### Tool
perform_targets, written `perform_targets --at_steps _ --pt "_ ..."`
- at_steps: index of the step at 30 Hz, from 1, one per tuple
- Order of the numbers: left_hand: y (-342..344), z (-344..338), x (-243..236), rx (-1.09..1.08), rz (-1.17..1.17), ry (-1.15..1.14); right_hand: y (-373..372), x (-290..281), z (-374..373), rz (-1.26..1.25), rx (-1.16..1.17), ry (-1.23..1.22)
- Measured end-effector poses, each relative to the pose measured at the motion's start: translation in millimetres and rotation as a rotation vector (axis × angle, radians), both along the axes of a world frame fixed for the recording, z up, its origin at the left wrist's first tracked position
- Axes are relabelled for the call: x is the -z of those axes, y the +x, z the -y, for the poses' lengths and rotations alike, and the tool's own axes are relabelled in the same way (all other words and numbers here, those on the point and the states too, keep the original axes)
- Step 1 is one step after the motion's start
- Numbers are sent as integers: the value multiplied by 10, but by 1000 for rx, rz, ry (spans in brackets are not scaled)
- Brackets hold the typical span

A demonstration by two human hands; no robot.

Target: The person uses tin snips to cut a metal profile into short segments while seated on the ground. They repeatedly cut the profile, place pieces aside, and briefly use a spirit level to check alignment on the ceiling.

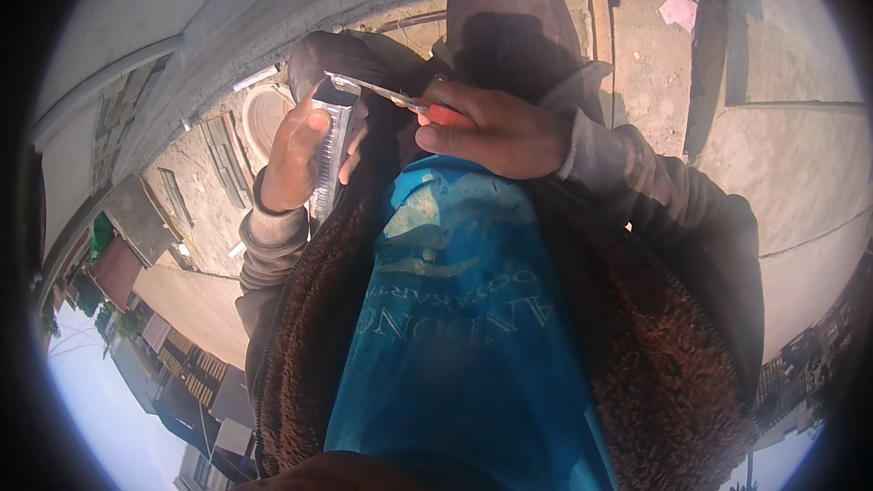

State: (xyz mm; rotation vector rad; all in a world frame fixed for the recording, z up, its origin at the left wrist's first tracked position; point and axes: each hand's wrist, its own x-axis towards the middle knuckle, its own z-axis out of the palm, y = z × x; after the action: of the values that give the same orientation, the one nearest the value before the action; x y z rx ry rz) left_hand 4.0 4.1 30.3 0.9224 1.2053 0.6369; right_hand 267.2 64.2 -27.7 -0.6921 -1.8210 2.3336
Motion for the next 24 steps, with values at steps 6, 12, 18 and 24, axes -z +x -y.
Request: perform_targets --at_steps 6,12,18,24 --pt "-33 6 36 29 -35 40 -28 -29 10 -35 -22 -40" --pt "-80 0 52 99 -152 95 -38 -61 12 -99 -11 -220" --pt "-115 23 34 136 -168 92 -20 -37 45 -99 -27 -235" --pt "-89 27 -18 134 -189 89 -26 -123 144 -86 51 -254"
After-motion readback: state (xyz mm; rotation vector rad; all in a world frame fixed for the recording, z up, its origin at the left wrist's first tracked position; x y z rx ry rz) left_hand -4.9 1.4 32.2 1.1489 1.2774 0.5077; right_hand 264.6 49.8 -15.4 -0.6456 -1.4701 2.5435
